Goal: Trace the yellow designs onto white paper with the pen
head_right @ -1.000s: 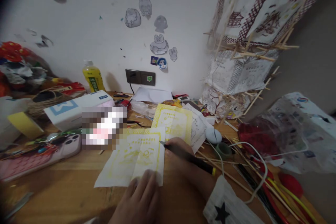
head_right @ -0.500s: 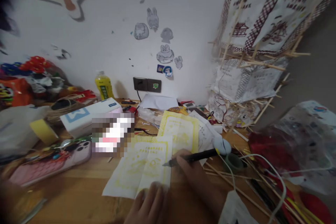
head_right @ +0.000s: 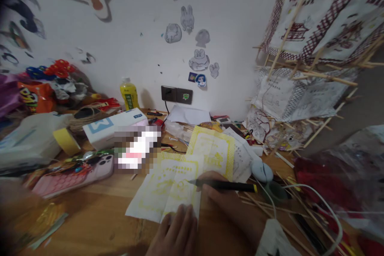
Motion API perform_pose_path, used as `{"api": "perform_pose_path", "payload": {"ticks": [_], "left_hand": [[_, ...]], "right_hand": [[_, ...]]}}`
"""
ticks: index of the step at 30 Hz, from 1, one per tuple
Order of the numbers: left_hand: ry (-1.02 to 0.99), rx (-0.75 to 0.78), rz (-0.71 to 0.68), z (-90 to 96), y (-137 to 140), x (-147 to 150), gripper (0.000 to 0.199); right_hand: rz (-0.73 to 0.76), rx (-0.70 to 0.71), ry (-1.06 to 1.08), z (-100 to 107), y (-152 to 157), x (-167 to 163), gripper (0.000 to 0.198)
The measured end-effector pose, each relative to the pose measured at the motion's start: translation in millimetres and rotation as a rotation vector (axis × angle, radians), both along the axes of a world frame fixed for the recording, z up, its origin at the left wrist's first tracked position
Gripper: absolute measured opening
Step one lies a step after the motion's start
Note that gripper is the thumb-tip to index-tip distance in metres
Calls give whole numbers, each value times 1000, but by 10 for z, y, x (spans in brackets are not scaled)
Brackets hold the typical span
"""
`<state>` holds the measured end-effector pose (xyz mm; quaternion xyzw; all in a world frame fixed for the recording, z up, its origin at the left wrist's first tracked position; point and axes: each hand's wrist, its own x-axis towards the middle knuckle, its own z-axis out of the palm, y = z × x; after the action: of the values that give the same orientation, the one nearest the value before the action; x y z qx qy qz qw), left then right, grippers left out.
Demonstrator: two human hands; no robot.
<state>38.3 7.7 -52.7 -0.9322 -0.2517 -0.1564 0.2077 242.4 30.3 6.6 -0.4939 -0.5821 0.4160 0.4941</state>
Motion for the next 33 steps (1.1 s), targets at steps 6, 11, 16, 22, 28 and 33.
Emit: {"api": "perform_pose_path", "payload": {"ticks": [6, 11, 16, 22, 28, 33], "left_hand": [[-32, -101, 5, 83, -52, -18, 41], [-34, -120, 21, 98, -80, -15, 40], [22, -62, -43, 39, -13, -36, 38], [-17, 4, -51, 42, 3, -21, 38], [-2, -32, -52, 114, 9, 7, 37], [-14, -15, -38, 107, -9, 20, 36]], "right_hand": [[-120, -12, -26, 70, -93, -46, 29], [-133, -1, -73, 24, -111, -62, 31], [-97, -18, -35, -79, -80, -30, 33], [-98, 10, -82, -72, -88, -29, 27], [-84, 222, -369, -105, -38, -20, 21], [-77, 250, -580, -198, -22, -55, 31]]}}
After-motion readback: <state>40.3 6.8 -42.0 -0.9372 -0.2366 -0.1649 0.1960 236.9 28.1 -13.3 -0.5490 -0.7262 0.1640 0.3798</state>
